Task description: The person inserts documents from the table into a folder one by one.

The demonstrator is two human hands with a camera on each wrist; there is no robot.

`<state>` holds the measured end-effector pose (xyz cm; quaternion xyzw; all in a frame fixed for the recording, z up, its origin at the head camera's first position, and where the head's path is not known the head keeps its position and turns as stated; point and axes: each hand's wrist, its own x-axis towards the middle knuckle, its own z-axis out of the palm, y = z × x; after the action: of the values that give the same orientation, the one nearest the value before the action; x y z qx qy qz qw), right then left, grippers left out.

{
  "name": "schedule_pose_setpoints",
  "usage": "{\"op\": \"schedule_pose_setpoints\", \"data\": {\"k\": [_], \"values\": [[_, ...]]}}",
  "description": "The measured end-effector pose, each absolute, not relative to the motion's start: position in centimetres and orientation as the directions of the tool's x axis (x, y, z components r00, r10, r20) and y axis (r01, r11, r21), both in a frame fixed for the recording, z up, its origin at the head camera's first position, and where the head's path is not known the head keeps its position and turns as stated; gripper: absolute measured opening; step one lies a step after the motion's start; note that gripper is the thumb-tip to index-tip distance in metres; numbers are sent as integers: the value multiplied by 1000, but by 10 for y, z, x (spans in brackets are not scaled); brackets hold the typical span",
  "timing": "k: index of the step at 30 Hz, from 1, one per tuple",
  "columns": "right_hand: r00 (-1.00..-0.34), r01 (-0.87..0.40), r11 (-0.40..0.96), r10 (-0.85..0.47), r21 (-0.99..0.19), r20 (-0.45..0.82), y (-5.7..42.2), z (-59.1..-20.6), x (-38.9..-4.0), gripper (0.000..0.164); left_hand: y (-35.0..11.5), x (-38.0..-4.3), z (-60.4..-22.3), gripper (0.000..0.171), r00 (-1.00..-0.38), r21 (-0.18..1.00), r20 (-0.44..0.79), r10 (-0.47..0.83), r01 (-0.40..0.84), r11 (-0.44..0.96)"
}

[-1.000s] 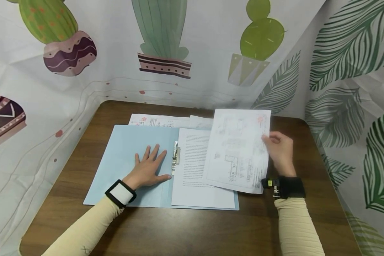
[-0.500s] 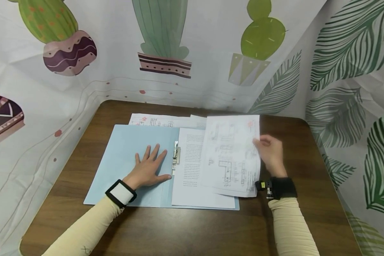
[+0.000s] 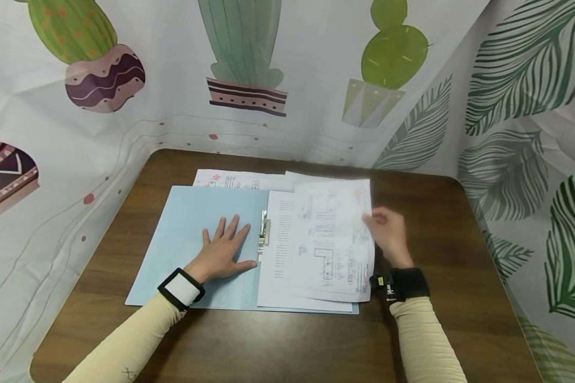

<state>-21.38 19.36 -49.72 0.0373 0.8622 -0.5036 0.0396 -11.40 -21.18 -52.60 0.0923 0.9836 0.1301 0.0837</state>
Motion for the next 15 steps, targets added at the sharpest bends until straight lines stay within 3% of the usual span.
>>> {"op": "schedule_pose_setpoints", "data": {"k": [15], "values": [[-991,103,460,-27,-882,-130,170,-506,-210,32,-213,-115,-526,103,-967,274,-142,210,165,947]]}}
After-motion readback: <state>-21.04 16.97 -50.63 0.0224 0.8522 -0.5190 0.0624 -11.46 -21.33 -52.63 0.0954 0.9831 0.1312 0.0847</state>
